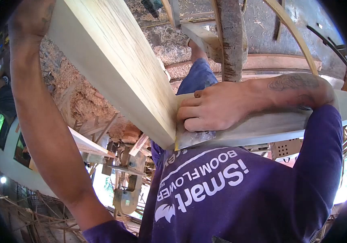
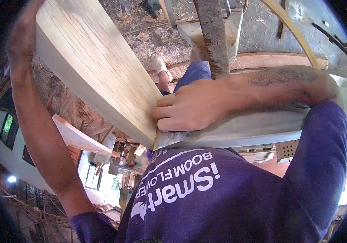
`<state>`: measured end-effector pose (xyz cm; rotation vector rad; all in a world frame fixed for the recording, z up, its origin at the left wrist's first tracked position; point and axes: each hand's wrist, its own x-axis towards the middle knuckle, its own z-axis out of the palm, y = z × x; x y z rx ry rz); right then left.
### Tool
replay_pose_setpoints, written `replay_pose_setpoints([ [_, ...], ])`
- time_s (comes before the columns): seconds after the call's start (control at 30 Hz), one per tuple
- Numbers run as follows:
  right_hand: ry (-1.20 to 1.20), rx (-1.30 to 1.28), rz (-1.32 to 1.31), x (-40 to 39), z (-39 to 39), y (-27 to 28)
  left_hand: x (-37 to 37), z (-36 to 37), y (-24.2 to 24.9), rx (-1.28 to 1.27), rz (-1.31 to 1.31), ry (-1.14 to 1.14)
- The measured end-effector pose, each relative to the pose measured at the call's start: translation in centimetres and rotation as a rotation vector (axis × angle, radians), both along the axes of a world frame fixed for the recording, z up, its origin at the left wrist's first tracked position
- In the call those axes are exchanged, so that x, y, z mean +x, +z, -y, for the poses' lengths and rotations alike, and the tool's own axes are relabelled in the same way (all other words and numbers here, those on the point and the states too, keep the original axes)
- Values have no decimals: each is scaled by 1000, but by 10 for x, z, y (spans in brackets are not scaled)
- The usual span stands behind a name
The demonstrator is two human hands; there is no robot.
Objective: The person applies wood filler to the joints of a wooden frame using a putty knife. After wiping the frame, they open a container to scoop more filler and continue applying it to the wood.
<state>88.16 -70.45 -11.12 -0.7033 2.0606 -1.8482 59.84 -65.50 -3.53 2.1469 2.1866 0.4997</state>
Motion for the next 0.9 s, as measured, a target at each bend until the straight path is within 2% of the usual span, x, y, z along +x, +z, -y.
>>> replay_pose_setpoints([
  [0.1,3,-30,-87,-5,3,0,-2,1,9,-77,134,51],
  [0.17,-28,-97,-81,-8,4,0,-1,-1,9,-100,206,-23],
  [0.23,-65,-147,-88,-15,-1,-2,-6,2,0,2,112,-78],
  [0.3,2,-211,-32,-27,-6,-2,-4,1,-11,90,26,-143],
  [0.37,4,-132,-8,-31,-28,1,3,-6,-21,210,-17,110],
  [0.4,26,-64,21,-34,-39,3,0,-6,-16,211,-19,111],
  [0.47,16,-16,73,-26,-51,-2,-6,-3,-1,-3,-10,-32],
  [0.53,-2,48,130,-14,-51,-5,-5,-2,5,-33,40,-31],
  [0.57,-103,-32,89,-8,-40,-9,-4,-2,7,-64,83,-35],
  [0.6,-206,-117,47,-3,-28,-11,-4,-1,6,-61,85,-39],
  [0.7,-260,-156,-18,-2,-2,-8,-5,2,0,16,126,-51],
  [0.8,-210,-90,20,0,11,-1,-6,0,-2,10,73,-6],
  [0.9,-200,-135,23,1,9,-3,-8,-1,-3,-12,12,-11],
])
